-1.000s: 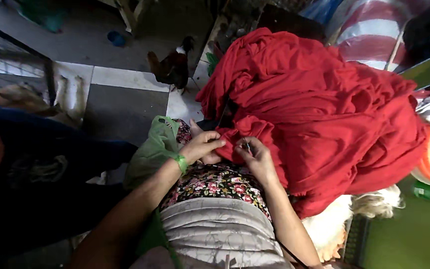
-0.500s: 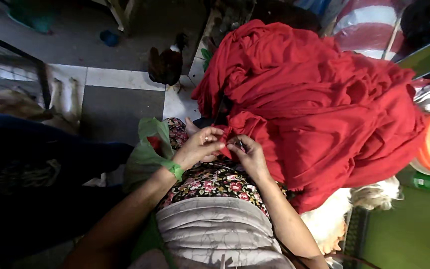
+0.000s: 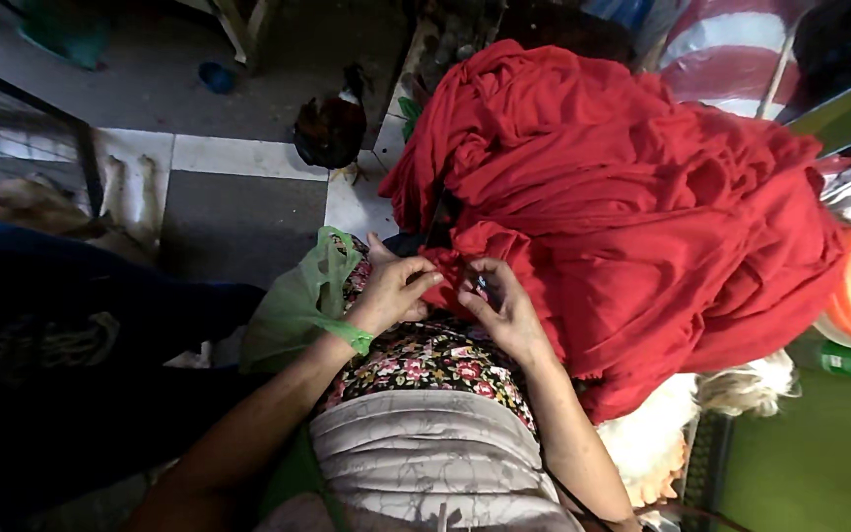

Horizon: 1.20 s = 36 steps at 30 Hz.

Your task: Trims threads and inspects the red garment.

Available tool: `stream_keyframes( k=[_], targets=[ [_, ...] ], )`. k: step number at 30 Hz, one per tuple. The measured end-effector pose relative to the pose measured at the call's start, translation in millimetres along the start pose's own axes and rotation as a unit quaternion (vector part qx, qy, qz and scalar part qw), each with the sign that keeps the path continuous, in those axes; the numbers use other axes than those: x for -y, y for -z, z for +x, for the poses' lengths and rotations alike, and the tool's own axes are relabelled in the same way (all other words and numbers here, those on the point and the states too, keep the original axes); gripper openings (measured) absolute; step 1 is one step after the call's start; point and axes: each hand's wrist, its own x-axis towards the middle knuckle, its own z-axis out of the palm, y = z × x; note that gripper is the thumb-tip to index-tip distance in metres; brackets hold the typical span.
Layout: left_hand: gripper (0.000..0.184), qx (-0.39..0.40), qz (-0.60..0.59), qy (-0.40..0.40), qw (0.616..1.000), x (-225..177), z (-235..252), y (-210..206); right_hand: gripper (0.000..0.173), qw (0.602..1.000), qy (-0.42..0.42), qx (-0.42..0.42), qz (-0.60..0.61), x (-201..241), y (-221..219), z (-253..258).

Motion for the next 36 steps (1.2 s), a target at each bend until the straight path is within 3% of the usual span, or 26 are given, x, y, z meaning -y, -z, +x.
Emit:
stream_keyframes(
  k=[5, 15, 30, 36],
  targets=[
    [0.018, -0.048, -0.012, -0.024, 0.999, 11.0, 0.1, -1.8, 0.028, 0.992, 0.016, -0.001, -0.129, -2.0, -1.1, -9.6],
    [0.016, -0.065, -0.007, -0.023, 0.998, 7.6, 0.1, -0.6, 0.024, 0.979, 0.051, 0.001, -0.196, 4.2, -18.6, 6.4],
    [0.017, -0.045, -0.039, -0.017, 0.998, 12.5, -0.3, -2.5, 0.016, 0.984, 0.054, 0.000, -0.170, -1.7, -22.1, 10.2],
    [0.024, -0.014, -0.072, 0.057, 0.996, 10.6, 0.8, 0.8, 0.026, 0.994, -0.041, 0.024, -0.099, 0.7, -11.9, 11.2]
  ],
)
